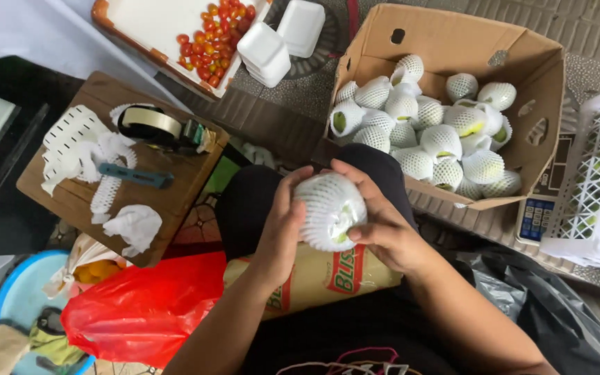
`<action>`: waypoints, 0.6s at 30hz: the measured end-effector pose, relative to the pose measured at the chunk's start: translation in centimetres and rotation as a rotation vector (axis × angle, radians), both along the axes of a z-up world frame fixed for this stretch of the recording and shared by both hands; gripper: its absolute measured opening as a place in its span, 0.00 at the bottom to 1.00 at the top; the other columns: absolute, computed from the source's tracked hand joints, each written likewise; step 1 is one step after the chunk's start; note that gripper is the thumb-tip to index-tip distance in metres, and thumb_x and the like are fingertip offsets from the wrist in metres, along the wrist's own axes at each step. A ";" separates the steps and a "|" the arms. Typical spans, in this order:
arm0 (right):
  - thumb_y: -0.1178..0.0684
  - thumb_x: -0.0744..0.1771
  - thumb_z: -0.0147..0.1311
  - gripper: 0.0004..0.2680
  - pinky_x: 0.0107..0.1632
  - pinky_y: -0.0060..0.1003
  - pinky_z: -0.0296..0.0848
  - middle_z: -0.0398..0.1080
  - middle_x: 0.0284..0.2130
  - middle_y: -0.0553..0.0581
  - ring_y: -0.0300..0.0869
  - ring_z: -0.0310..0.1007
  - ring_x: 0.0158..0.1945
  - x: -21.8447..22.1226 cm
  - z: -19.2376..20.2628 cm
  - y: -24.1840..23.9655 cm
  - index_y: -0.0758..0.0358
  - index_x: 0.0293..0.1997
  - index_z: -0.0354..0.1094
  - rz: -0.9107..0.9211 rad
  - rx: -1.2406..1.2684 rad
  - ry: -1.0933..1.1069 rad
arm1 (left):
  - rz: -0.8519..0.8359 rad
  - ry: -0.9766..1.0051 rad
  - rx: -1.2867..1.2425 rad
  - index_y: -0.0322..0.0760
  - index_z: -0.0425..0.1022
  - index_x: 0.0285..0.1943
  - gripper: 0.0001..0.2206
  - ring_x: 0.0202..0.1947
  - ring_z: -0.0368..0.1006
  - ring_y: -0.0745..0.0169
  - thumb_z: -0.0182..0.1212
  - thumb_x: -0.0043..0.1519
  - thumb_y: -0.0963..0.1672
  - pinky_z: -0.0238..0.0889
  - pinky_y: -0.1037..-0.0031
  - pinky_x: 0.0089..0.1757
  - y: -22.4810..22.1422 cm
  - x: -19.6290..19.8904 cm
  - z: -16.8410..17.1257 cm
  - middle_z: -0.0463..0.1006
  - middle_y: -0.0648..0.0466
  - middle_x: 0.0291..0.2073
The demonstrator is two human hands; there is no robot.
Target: Wrapping individual fruits in protective foam nets and packing them into a cardboard box.
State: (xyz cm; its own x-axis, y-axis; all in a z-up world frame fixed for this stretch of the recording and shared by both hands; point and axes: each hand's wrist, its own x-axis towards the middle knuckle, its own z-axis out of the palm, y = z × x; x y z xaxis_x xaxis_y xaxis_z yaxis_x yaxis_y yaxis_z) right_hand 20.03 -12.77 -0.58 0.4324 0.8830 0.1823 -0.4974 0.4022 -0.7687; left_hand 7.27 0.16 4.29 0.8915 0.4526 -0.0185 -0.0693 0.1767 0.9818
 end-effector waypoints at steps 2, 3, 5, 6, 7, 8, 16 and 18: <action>0.60 0.57 0.58 0.38 0.61 0.52 0.70 0.57 0.65 0.71 0.57 0.65 0.64 -0.5 0.4 -0.1 0.71 0.76 0.41 -0.023 -0.001 -0.010 | 0.027 -0.064 0.100 0.31 0.52 0.75 0.39 0.66 0.57 0.43 0.60 0.58 0.55 0.55 0.50 0.62 -0.1 -0.1 -0.7 0.59 0.36 0.67; 0.61 0.57 0.56 0.37 0.61 0.53 0.69 0.57 0.65 0.73 0.58 0.65 0.64 -0.8 0.6 0.0 0.72 0.76 0.42 -0.046 0.001 -0.015 | 0.053 -0.122 0.205 0.28 0.49 0.76 0.46 0.67 0.53 0.36 0.71 0.52 0.52 0.51 0.45 0.63 0.0 -0.2 -1.0 0.55 0.33 0.66; 0.60 0.57 0.56 0.37 0.62 0.54 0.69 0.57 0.65 0.73 0.58 0.65 0.64 -0.9 0.0 0.3 0.72 0.76 0.42 -0.047 0.003 -0.021 | 0.081 -0.124 0.281 0.28 0.52 0.74 0.43 0.65 0.58 0.40 0.72 0.53 0.49 0.55 0.49 0.62 -0.1 -0.5 -1.0 0.59 0.35 0.64; 0.59 0.56 0.56 0.37 0.62 0.54 0.69 0.57 0.65 0.73 0.58 0.65 0.64 -1.0 -0.2 0.5 0.73 0.76 0.42 -0.053 0.005 -0.029 | 0.106 -0.126 0.357 0.27 0.56 0.73 0.39 0.63 0.62 0.43 0.72 0.54 0.47 0.58 0.53 0.60 -0.1 -0.7 -1.0 0.63 0.37 0.62; 0.59 0.56 0.56 0.37 0.62 0.54 0.69 0.57 0.65 0.73 0.58 0.65 0.64 -1.4 -0.1 0.6 0.73 0.76 0.42 -0.049 0.008 -0.027 | 0.109 -0.124 0.360 0.27 0.56 0.73 0.39 0.63 0.62 0.43 0.72 0.54 0.47 0.58 0.53 0.60 -0.1 -0.9 -1.0 0.63 0.37 0.62; 0.56 0.57 0.57 0.37 0.62 0.54 0.69 0.57 0.65 0.72 0.58 0.65 0.64 -1.7 0.1 0.8 0.73 0.75 0.43 -0.039 0.023 0.004 | 0.106 -0.132 0.379 0.26 0.56 0.72 0.37 0.64 0.62 0.41 0.68 0.57 0.47 0.58 0.52 0.60 0.0 -1.2 -1.0 0.64 0.36 0.62; 0.57 0.61 0.53 0.33 0.62 0.49 0.68 0.58 0.66 0.70 0.55 0.63 0.66 -2.5 -0.8 1.0 0.70 0.76 0.44 -0.054 0.009 -0.036 | 0.044 -0.125 0.273 0.26 0.56 0.72 0.32 0.65 0.58 0.41 0.53 0.64 0.53 0.55 0.50 0.62 0.1 -2.1 -1.6 0.61 0.36 0.64; 0.56 0.61 0.54 0.32 0.63 0.51 0.67 0.58 0.66 0.70 0.54 0.63 0.66 -2.6 -0.8 0.9 0.70 0.75 0.46 -0.076 -0.018 -0.078 | 0.044 -0.109 0.261 0.25 0.57 0.71 0.38 0.63 0.61 0.40 0.52 0.62 0.58 0.56 0.49 0.60 -0.1 -2.0 -0.8 0.62 0.33 0.63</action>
State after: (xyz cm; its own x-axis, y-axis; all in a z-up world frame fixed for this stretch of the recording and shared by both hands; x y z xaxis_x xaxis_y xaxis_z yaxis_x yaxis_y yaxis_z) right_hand 17.39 -11.91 -1.39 0.4835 0.8516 0.2026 -0.4046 0.4226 -0.8110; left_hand 5.25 0.10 3.45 0.8613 0.4679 0.1981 -0.1785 -0.0865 0.9801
